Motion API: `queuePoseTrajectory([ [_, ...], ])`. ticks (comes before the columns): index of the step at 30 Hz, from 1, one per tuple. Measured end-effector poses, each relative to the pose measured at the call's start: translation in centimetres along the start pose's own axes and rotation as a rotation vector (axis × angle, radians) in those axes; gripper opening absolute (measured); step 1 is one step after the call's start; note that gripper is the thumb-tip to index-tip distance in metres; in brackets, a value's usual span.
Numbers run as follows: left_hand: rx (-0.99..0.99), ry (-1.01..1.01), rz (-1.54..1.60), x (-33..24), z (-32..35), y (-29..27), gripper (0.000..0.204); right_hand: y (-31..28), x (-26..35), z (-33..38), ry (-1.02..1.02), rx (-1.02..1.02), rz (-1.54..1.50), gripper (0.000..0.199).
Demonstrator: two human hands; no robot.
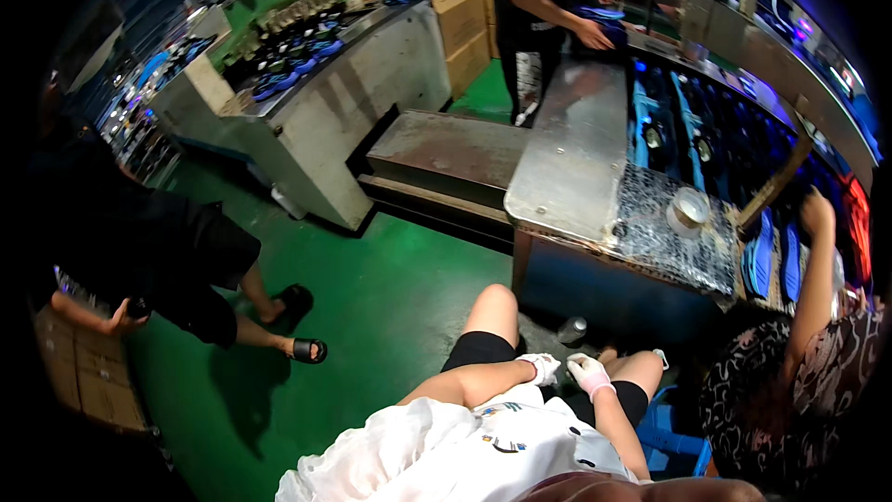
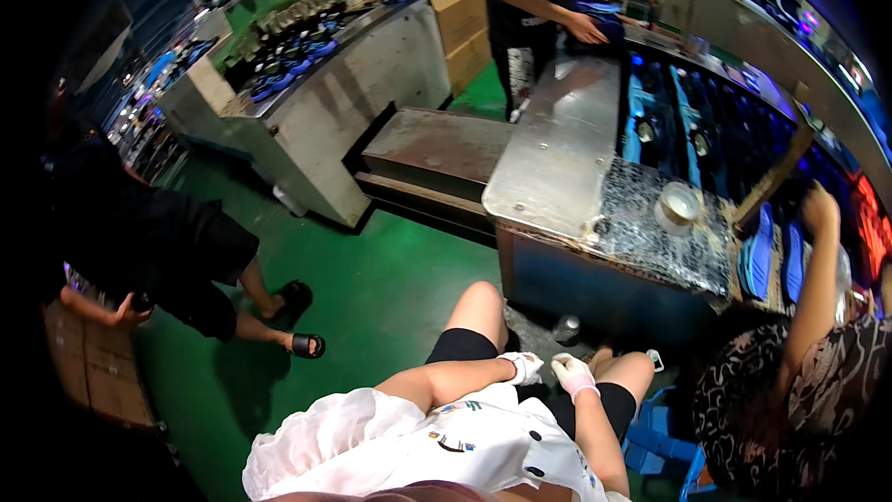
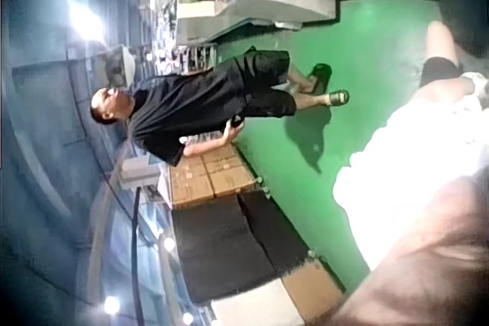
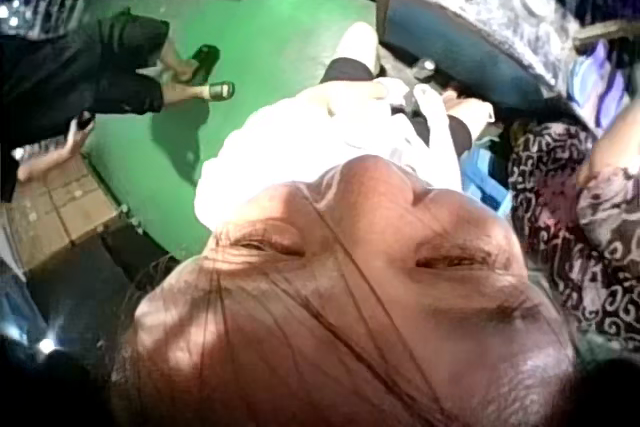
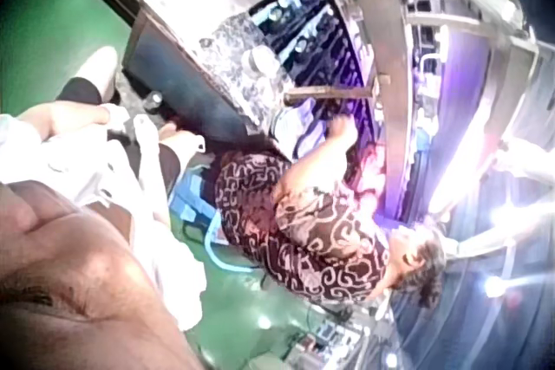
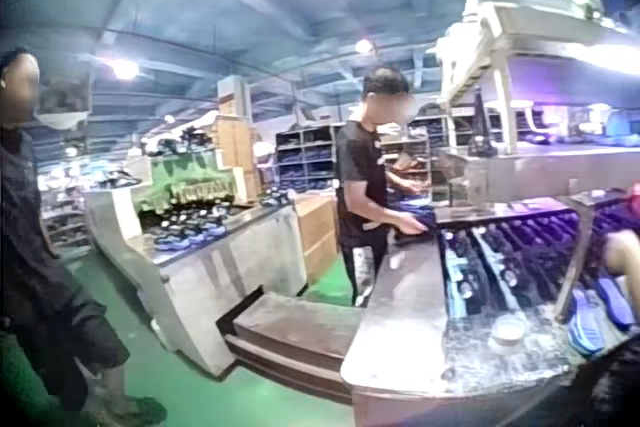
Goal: The person picks up blue shoe soles and applies glue to their edges using a brush while seated at a workbench.
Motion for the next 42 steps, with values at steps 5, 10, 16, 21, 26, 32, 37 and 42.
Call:
queuePoseTrajectory([
  [5, -0.058, 0.024, 0.004, 0.8, -1.3, 1.1, 0.042, 0.2, 0.3, -0.1, -0.015, 0.041, 0.017, 0.035],
  [10, 0.008, 0.002, -0.013, 0.3, -0.4, 0.2, 0.045, 0.1, 0.3, 0.0, -0.009, 0.027, 0.07, 0.038],
  [16, 0.011, -0.03, 0.009, -0.3, 0.6, -0.5, 0.041, 0.1, 0.5, 0.1, -0.033, 0.031, 0.091, 0.038],
  [21, 0.011, -0.045, 0.032, 0.0, 0.6, -0.4, 0.04, -0.1, 0.8, 0.4, 0.007, 0.05, 0.08, 0.039],
  [26, -0.074, 0.006, -0.019, 1.1, -0.9, 0.6, 0.042, -0.1, 0.8, 0.2, -0.016, 0.048, 0.077, 0.039],
  [32, -0.063, 0.052, 0.002, 0.4, -0.7, 0.0, 0.042, -0.4, 0.9, 0.4, -0.004, 0.047, 0.065, 0.038],
  [37, -0.042, 0.03, -0.008, 0.1, -0.1, -0.6, 0.036, -0.4, 1.7, 0.3, 0.008, 0.07, 0.111, 0.038],
  [42, -0.035, -0.042, -0.007, 1.4, -1.2, 0.5, 0.036, -0.1, 1.5, 0.3, 0.003, 0.082, 0.088, 0.036],
])
Point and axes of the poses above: each hand's wrist, its own z-axis away from the middle knuckle, its own y-axis out of the palm, x = y × z, the point moved 5 cm from there along -z, towards the middle knuckle, and after that the axes turned 1 degree about x, right-handed, at the moved point
